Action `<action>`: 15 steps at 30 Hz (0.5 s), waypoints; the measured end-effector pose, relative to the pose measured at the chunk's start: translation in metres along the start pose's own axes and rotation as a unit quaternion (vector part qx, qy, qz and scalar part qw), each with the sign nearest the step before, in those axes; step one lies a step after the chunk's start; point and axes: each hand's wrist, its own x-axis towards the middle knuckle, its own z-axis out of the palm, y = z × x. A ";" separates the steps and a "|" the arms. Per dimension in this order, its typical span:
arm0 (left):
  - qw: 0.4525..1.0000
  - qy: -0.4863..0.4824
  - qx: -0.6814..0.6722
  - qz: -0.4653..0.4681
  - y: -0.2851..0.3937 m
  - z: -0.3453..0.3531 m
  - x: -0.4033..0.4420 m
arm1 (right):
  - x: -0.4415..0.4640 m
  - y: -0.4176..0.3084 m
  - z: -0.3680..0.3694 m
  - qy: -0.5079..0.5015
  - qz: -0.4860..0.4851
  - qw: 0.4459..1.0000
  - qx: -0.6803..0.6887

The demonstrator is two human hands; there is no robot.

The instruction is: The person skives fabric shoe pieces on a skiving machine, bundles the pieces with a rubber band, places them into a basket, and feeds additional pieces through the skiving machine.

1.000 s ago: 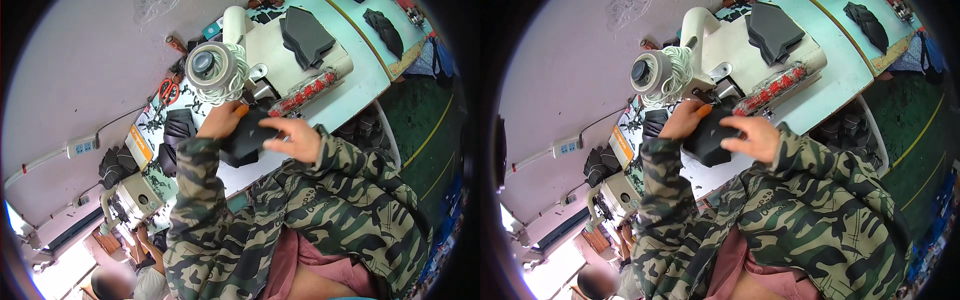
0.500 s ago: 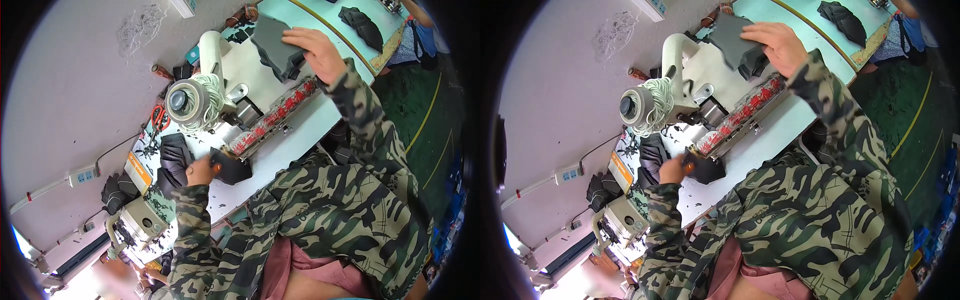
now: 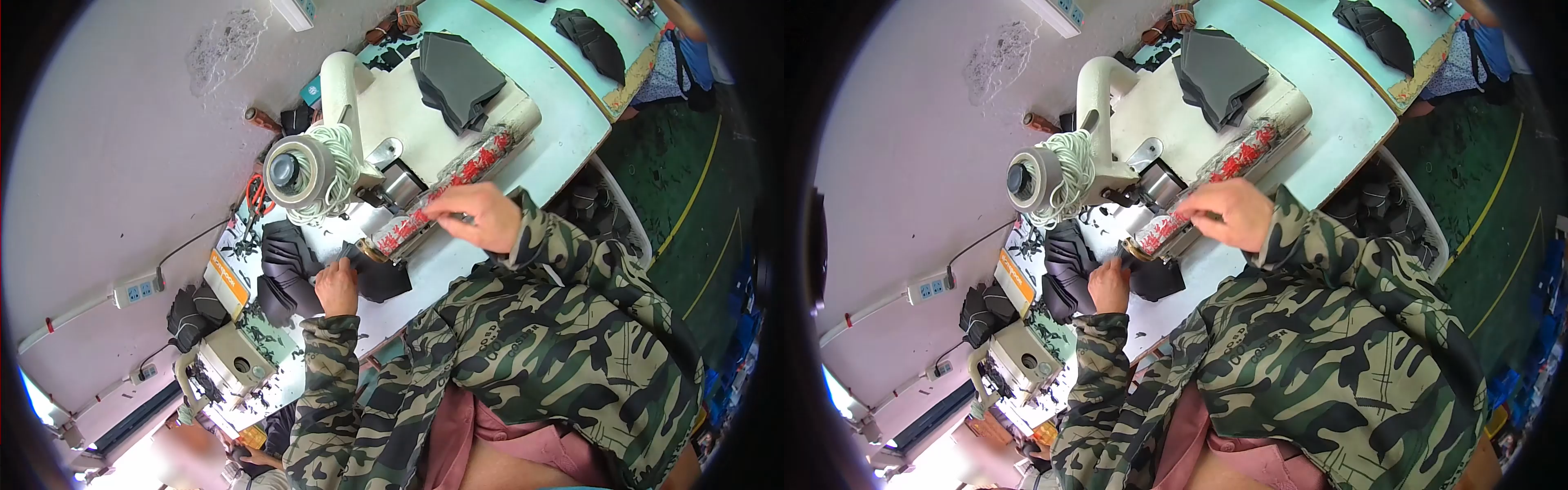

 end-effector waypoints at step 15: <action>0.993 -0.043 -0.104 0.023 -0.021 -0.009 0.016 | -0.020 0.020 0.038 -0.121 0.144 0.972 0.143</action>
